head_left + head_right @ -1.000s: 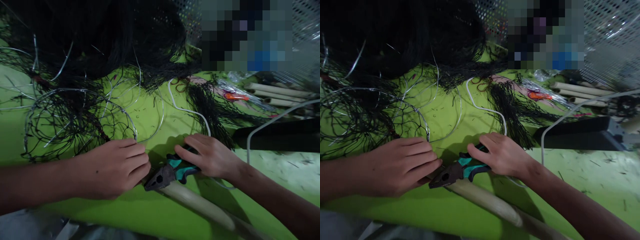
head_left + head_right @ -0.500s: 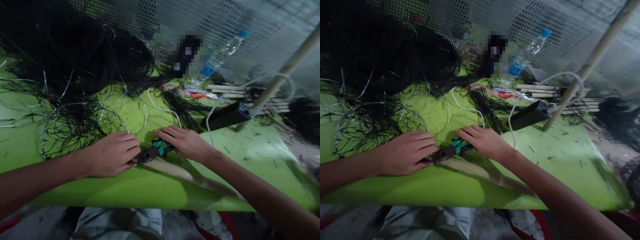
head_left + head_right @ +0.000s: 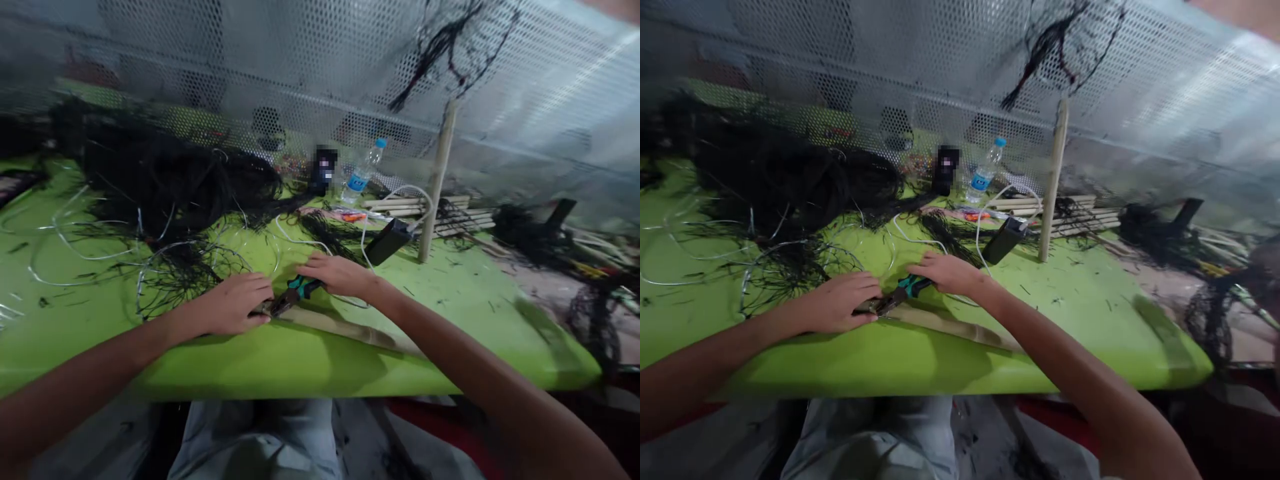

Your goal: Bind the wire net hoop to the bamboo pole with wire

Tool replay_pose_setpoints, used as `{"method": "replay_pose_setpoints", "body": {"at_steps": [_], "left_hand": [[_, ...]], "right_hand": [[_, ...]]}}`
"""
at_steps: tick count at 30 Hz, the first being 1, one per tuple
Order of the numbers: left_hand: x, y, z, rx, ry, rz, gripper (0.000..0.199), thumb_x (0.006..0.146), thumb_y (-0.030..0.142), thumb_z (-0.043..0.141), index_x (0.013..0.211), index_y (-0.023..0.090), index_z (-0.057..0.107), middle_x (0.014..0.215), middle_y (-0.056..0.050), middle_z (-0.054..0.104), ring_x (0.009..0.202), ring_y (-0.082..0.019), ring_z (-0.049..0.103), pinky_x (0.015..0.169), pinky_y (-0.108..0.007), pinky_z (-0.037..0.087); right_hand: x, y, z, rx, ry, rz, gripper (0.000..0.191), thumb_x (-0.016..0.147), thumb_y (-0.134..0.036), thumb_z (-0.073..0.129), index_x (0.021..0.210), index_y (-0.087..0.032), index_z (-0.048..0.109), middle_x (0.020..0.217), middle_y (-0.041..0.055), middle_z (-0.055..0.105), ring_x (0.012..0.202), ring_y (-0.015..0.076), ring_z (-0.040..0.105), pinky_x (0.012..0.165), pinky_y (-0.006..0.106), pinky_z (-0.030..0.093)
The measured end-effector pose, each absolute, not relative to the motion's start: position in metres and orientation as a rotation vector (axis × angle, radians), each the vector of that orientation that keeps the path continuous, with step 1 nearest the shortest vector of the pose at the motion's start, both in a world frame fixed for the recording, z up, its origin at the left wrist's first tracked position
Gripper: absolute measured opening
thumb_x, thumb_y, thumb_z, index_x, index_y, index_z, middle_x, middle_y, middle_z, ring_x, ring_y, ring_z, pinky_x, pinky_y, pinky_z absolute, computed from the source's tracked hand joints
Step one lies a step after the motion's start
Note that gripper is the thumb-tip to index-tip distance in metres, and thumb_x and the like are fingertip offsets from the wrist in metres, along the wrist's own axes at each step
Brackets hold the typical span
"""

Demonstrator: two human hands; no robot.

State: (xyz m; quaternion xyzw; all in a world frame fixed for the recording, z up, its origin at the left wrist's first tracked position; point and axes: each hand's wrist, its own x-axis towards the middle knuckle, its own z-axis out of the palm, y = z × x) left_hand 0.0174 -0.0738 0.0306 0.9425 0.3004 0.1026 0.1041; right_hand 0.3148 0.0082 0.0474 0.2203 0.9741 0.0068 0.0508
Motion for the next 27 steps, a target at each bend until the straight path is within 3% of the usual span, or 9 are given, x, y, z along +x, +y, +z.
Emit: {"method": "replay_pose_setpoints", "body": {"at_steps": [6,8,11,14,19,23,27], "left_hand": [[0.018,-0.075,0.033,2.748,0.948,0.269,0.026,0.096,0.038,0.065,0.107,0.015,0.068,0.111,-0.014,0.07,0.107,-0.031,0.065,0.096,-0.044,0.051],[0.019,-0.075,0.035,2.726,0.965,0.243,0.028,0.095,0.04,0.065,0.107,0.015,0.068,0.111,-0.014,0.071,0.107,-0.032,0.066,0.097,-0.045,0.051],[0.019,-0.076,0.041,2.685,0.979,0.216,0.027,0.095,0.039,0.065,0.108,0.015,0.069,0.115,-0.014,0.071,0.111,-0.031,0.066,0.098,-0.042,0.051],[0.019,-0.075,0.047,2.643,0.967,0.188,0.029,0.095,0.041,0.065,0.111,0.017,0.069,0.112,-0.011,0.072,0.108,-0.029,0.067,0.096,-0.038,0.05],[0.029,-0.061,0.057,2.559,0.949,0.191,0.049,0.095,0.047,0.066,0.132,0.015,0.062,0.128,-0.017,0.069,0.112,-0.032,0.066,0.093,-0.038,0.049],[0.042,-0.044,0.058,2.471,0.796,0.173,0.031,0.09,0.033,0.072,0.119,0.019,0.069,0.114,-0.008,0.075,0.1,-0.023,0.07,0.085,-0.029,0.049],[0.045,-0.036,0.051,2.375,0.734,0.259,0.018,0.097,0.03,0.064,0.108,0.019,0.074,0.104,-0.006,0.077,0.092,-0.019,0.07,0.083,-0.027,0.048]], "right_hand": [[0.321,0.001,0.045,0.727,3.034,-0.183,0.085,0.081,0.005,0.05,0.16,-0.027,0.041,0.152,0.0153,0.049,0.143,0.0267,0.049,0.111,0.045,0.053],[0.322,0.001,0.049,0.777,3.07,-0.3,0.073,0.087,0.0,0.054,0.155,-0.026,0.048,0.153,0.014,0.049,0.144,0.0276,0.049,0.114,0.049,0.05],[0.323,0.008,0.057,0.899,3.147,-0.528,0.048,0.099,-0.025,0.062,0.145,-0.02,0.056,0.152,0.0127,0.05,0.142,0.0272,0.05,0.118,0.054,0.047],[0.322,0.017,0.064,1.159,3.234,-0.809,0.047,0.1,-0.041,0.062,0.139,-0.015,0.058,0.144,0.0129,0.055,0.134,0.0252,0.055,0.115,0.051,0.049],[0.304,0.02,0.06,1.844,3.092,-1.524,0.045,0.101,-0.045,0.06,0.134,-0.013,0.059,0.13,0.0115,0.061,0.116,0.0201,0.063,0.101,0.041,0.058],[0.288,0.01,0.057,2.152,2.644,-2.146,0.047,0.102,-0.047,0.058,0.136,-0.014,0.057,0.125,0.0111,0.063,0.108,0.0175,0.065,0.094,0.037,0.06],[0.286,-0.003,0.065,2.273,2.276,-2.467,0.045,0.103,-0.047,0.057,0.134,-0.014,0.058,0.121,0.0103,0.064,0.103,0.0159,0.066,0.09,0.035,0.061]]}}
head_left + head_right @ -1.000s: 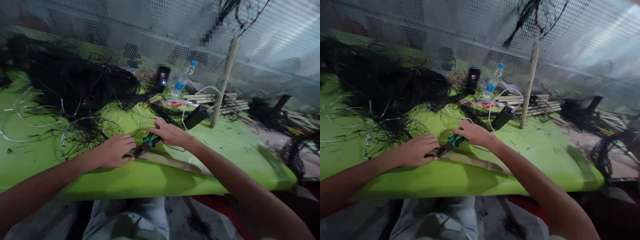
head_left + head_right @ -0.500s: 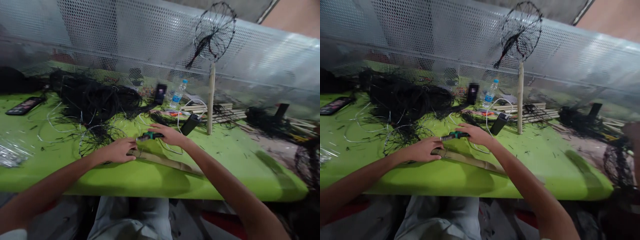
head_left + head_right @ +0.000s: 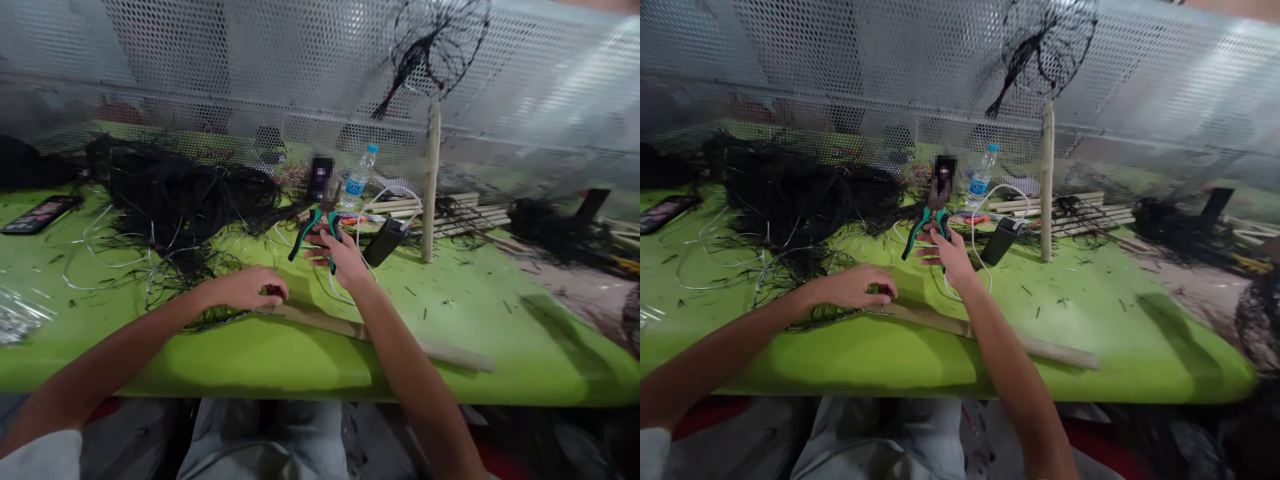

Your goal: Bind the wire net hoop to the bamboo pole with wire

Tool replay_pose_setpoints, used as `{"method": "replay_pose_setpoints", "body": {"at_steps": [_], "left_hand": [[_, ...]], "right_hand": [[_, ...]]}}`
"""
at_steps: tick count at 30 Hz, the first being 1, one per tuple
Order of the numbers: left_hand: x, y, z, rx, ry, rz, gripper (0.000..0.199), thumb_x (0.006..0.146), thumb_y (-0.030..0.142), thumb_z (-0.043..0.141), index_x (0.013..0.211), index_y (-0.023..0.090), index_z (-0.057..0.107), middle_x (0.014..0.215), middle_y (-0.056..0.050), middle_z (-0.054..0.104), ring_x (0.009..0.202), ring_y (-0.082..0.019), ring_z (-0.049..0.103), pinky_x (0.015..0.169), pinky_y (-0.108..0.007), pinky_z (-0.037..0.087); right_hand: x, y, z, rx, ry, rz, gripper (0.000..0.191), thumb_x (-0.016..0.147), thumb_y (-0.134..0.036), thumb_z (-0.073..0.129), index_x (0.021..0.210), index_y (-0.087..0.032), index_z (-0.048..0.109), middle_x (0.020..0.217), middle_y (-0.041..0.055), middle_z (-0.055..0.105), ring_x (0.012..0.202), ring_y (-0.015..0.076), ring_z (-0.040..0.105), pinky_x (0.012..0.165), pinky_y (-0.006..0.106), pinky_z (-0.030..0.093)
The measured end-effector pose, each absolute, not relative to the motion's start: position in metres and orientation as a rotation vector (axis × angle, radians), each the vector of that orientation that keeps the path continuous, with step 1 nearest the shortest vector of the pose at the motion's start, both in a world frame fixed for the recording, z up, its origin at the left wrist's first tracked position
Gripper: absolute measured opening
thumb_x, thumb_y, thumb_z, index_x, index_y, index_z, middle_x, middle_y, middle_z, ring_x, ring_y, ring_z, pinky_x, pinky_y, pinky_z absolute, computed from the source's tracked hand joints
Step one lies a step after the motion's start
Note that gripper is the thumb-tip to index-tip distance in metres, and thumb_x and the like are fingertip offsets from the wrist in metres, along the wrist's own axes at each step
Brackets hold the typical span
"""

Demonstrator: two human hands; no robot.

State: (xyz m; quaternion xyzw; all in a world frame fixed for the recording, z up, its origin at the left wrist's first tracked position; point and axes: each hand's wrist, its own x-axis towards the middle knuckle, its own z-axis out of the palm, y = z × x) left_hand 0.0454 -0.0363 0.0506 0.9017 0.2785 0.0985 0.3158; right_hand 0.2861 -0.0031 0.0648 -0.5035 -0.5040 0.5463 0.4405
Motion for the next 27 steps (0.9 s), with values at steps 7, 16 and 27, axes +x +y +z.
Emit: {"method": "replay_pose_setpoints", "body": {"at_steps": [7,16,27], "left_hand": [[0.04,-0.032,0.039,2.223,0.751,0.345,0.025,0.097,0.041,0.068,0.098,0.017,0.075,0.091,-0.004,0.077,0.08,-0.016,0.068,0.073,-0.024,0.046],[0.039,-0.032,0.036,2.214,0.784,0.357,0.022,0.097,0.039,0.068,0.095,0.018,0.075,0.089,-0.003,0.075,0.079,-0.014,0.065,0.073,-0.024,0.043],[0.041,-0.04,0.039,2.245,0.898,0.364,0.029,0.097,0.042,0.065,0.088,0.017,0.074,0.08,-0.003,0.073,0.071,-0.015,0.061,0.067,-0.026,0.038]], "right_hand": [[0.286,-0.018,0.072,-1.293,-1.121,1.478,0.034,0.102,-0.042,0.056,0.127,-0.018,0.059,0.109,0.0068,0.071,0.069,0.0076,0.064,0.06,0.02,0.053],[0.287,-0.018,0.064,-1.321,-1.119,1.568,0.026,0.093,-0.039,0.065,0.111,-0.021,0.063,0.103,0.0041,0.074,0.061,0.0078,0.065,0.05,0.018,0.044],[0.282,-0.018,0.059,-1.407,-1.169,1.607,0.038,0.103,-0.042,0.058,0.126,-0.013,0.061,0.109,0.0074,0.065,0.089,0.0108,0.064,0.078,0.026,0.06]]}}
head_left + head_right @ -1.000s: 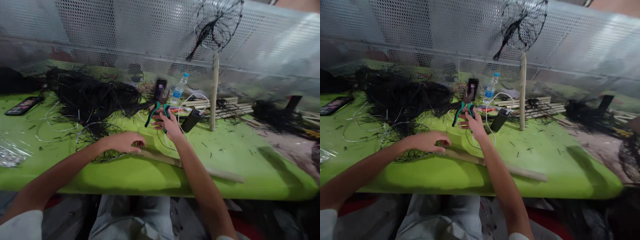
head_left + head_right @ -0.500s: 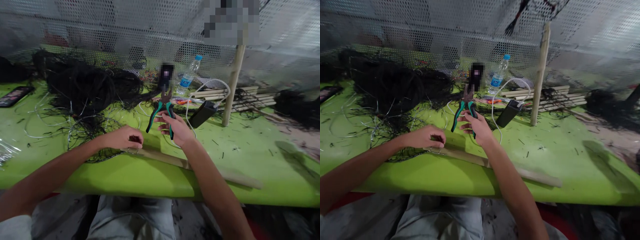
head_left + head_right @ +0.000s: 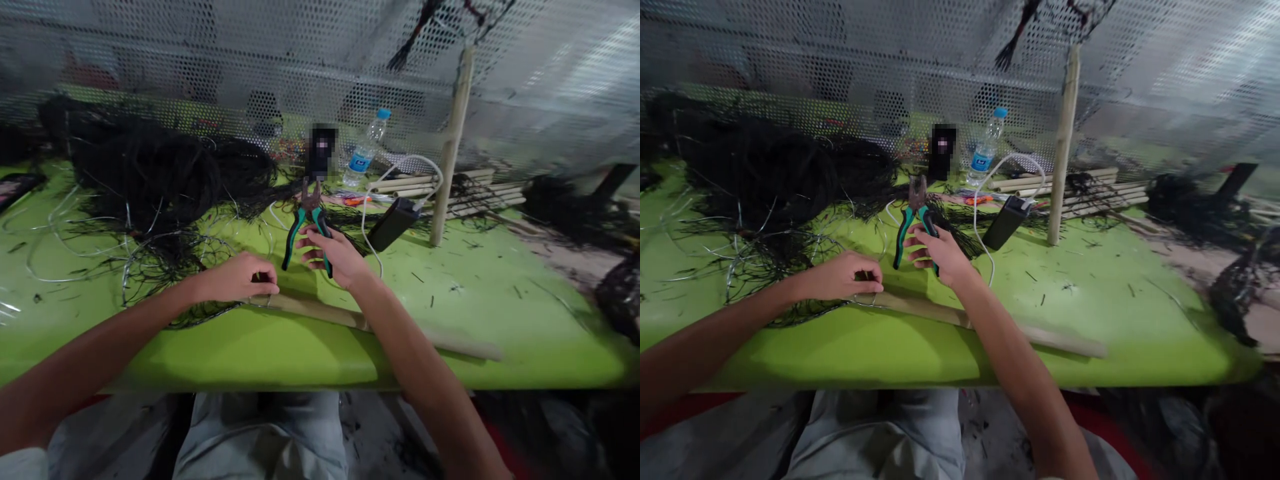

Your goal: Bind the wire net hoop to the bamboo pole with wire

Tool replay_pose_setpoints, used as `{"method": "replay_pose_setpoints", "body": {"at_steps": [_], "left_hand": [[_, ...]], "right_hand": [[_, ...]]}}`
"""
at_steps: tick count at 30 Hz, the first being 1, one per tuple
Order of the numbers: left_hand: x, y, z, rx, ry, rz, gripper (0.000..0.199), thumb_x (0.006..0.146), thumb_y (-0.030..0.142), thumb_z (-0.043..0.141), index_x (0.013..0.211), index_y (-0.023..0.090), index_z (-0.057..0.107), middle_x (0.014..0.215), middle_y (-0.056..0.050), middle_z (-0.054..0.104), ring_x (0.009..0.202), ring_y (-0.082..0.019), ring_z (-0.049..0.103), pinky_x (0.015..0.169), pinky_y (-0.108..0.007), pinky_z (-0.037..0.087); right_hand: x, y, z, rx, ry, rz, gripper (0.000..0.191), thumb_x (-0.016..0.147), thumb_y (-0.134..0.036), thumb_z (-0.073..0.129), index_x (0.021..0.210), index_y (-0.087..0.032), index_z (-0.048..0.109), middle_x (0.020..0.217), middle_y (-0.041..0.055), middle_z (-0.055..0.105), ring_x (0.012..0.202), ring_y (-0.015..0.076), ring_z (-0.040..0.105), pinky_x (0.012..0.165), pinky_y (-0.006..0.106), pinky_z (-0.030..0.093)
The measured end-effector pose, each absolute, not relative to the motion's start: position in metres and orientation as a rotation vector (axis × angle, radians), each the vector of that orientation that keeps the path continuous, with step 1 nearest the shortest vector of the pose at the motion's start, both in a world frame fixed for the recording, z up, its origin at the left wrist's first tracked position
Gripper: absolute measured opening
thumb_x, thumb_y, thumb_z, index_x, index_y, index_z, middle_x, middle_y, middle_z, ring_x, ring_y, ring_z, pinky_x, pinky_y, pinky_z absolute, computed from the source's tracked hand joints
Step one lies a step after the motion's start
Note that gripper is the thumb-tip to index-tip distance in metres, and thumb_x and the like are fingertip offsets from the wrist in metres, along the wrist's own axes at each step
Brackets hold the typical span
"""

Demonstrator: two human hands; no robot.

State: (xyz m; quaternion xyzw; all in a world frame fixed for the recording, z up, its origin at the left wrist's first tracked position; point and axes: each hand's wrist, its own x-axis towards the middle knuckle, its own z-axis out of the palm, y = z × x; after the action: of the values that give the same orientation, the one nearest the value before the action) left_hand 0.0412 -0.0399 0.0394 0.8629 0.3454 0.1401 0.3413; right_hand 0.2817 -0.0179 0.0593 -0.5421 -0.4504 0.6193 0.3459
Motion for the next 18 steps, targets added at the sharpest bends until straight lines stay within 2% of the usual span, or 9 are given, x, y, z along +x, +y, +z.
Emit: {"method": "replay_pose_setpoints", "body": {"at_steps": [4,9,12,15,18], "left_hand": [[0.0427,-0.0409,0.0381,2.215,0.943,0.336,0.031,0.099,0.043,0.061,0.091,0.016,0.074,0.079,-0.003,0.072,0.067,-0.014,0.058,0.064,-0.026,0.037],[0.0397,-0.0388,0.0398,2.182,0.895,0.283,0.034,0.097,0.048,0.063,0.095,0.016,0.076,0.083,-0.004,0.074,0.068,-0.014,0.06,0.062,-0.025,0.038],[0.0376,-0.0394,0.0423,2.181,0.848,0.278,0.031,0.098,0.044,0.061,0.099,0.017,0.076,0.089,-0.005,0.076,0.073,-0.015,0.064,0.065,-0.025,0.041],[0.037,-0.0392,0.0423,2.198,0.794,0.299,0.022,0.099,0.033,0.06,0.098,0.017,0.074,0.095,-0.006,0.076,0.081,-0.016,0.066,0.075,-0.027,0.045],[0.0364,-0.036,0.0402,2.182,0.732,0.296,0.019,0.1,0.028,0.059,0.101,0.017,0.074,0.098,-0.006,0.076,0.086,-0.016,0.068,0.08,-0.027,0.047]], "right_hand": [[0.2825,-0.0153,0.056,-1.417,-1.177,1.593,0.039,0.102,-0.042,0.059,0.128,-0.013,0.061,0.116,0.009,0.065,0.099,0.014,0.065,0.087,0.032,0.061],[0.2838,-0.0128,0.0532,-1.418,-1.19,1.579,0.038,0.102,-0.042,0.059,0.126,-0.012,0.061,0.114,0.0085,0.065,0.097,0.0135,0.065,0.085,0.031,0.06],[0.2833,-0.0135,0.053,-1.39,-1.194,1.575,0.036,0.102,-0.041,0.059,0.123,-0.011,0.061,0.105,0.0065,0.065,0.086,0.0099,0.063,0.074,0.024,0.059],[0.2823,-0.017,0.0537,-1.329,-1.191,1.593,0.03,0.1,-0.04,0.061,0.116,-0.015,0.062,0.1,0.0049,0.067,0.073,0.0083,0.063,0.058,0.019,0.053],[0.2816,-0.0215,0.054,-1.251,-1.182,1.643,0.026,0.094,-0.042,0.066,0.107,-0.019,0.063,0.105,0.0053,0.069,0.078,0.0131,0.069,0.051,0.019,0.052]]}}
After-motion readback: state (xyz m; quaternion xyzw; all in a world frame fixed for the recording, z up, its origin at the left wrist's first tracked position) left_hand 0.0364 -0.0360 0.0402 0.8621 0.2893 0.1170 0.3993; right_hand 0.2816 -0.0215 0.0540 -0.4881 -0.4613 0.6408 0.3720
